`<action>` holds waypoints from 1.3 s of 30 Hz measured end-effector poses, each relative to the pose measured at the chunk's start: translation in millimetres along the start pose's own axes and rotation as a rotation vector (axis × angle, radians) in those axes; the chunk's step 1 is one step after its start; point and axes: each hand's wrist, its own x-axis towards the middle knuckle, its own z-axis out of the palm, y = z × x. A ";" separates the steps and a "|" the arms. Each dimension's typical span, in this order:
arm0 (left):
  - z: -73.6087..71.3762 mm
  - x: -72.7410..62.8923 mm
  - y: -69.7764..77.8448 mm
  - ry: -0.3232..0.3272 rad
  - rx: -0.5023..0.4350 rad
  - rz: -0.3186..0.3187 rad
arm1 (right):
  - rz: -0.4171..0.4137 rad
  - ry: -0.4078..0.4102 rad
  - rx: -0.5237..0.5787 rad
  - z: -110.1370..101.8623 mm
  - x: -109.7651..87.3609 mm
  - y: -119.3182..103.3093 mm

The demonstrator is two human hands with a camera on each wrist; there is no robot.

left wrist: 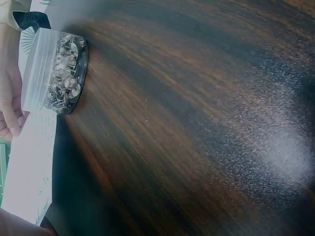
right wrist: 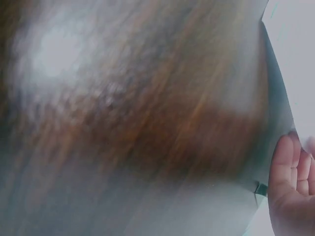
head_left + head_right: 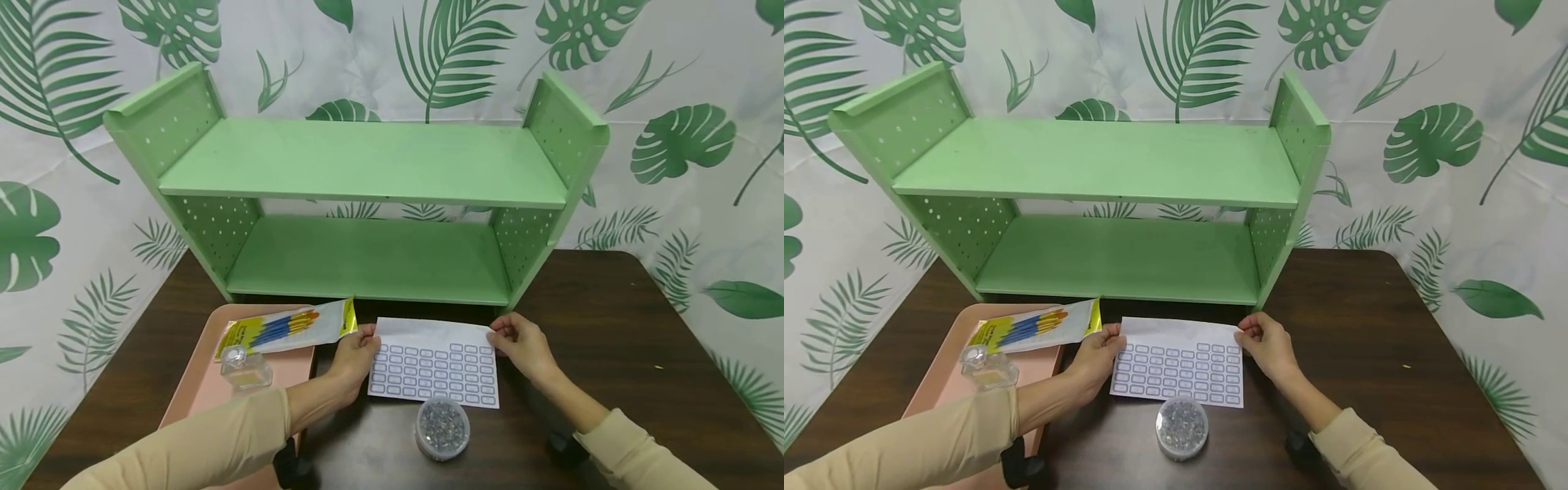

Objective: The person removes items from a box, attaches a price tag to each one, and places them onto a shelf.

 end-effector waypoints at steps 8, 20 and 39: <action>-0.1 2.3 2.6 0.010 -0.038 -0.001 | 0.173 -0.058 0.207 -5.3 -1.2 -0.5; -0.6 7.6 7.3 0.038 0.014 0.044 | 0.174 -0.059 0.267 -8.8 -1.8 -2.1; 27.3 22.5 36.7 -0.203 0.733 0.590 | 0.138 -0.070 0.266 -3.9 -0.8 -9.0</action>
